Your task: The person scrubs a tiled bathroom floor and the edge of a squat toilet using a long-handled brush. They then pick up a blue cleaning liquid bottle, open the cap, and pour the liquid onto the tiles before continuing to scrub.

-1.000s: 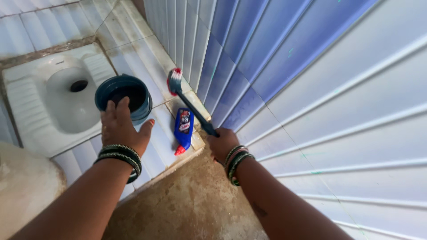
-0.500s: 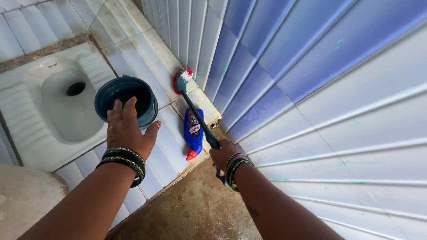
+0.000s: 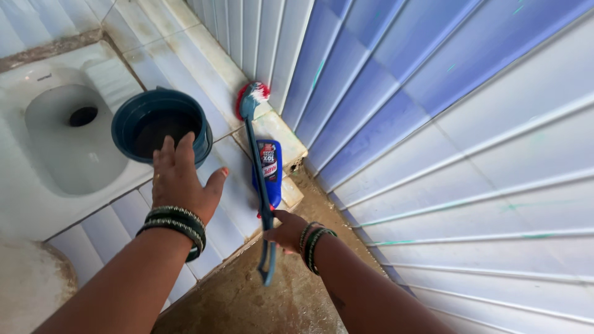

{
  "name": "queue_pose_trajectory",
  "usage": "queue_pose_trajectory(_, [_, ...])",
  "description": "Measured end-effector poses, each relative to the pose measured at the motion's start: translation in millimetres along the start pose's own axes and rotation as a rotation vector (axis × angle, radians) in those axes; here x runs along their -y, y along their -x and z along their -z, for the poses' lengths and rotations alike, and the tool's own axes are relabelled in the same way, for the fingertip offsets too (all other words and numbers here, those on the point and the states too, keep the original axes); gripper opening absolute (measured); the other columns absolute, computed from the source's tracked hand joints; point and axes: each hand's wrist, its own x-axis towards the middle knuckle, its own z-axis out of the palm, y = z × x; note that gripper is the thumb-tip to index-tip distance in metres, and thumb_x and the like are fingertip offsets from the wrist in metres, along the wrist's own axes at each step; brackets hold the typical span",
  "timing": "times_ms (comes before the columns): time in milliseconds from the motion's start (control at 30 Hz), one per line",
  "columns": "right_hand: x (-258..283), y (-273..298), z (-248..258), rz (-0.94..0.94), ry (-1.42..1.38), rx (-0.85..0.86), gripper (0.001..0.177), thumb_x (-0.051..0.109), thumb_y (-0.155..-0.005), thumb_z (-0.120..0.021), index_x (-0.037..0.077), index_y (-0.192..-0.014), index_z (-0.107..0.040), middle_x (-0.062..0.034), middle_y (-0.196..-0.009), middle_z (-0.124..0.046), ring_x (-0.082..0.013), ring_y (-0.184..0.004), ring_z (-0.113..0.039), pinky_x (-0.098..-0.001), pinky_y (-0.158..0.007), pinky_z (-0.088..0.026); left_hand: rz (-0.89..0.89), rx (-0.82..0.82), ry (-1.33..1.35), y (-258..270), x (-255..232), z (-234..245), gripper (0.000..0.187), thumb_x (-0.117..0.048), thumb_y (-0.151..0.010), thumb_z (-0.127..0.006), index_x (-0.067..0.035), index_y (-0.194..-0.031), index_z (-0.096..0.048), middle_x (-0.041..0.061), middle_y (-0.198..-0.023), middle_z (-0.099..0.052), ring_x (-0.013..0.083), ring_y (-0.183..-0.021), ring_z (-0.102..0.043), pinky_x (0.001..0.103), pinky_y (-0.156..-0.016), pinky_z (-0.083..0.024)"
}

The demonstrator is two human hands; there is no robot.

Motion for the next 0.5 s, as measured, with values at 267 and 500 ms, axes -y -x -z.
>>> queue_pose_trajectory(267, [26, -55, 37, 0.295, 0.343, -0.258, 0.058, 0.044, -0.093, -0.066, 0.017, -0.144, -0.057, -0.0149, -0.131, -0.067, -0.0294, -0.117, -0.067, -0.0416, -0.104, -0.052, -0.122, -0.135, 0.011, -27, 29, -45, 0.085, -0.035, -0.081, -0.083, -0.011, -0.152, -0.042, 0.035, -0.156, -0.033, 0.0551, -0.144, -0.028, 0.057, -0.121, -0.025])
queue_pose_trajectory(500, [47, -68, 91, 0.358, 0.298, -0.611, 0.053, 0.036, -0.091, -0.064, 0.013, -0.139, -0.06, -0.0129, -0.12, -0.074, -0.0277, -0.112, -0.07, -0.0375, -0.101, -0.053, -0.178, -0.179, 0.017, -55, 42, -79, 0.086, -0.034, -0.081, -0.083, -0.009, -0.152, -0.041, 0.036, -0.156, -0.032, 0.0548, -0.145, -0.028, 0.055, -0.121, -0.022])
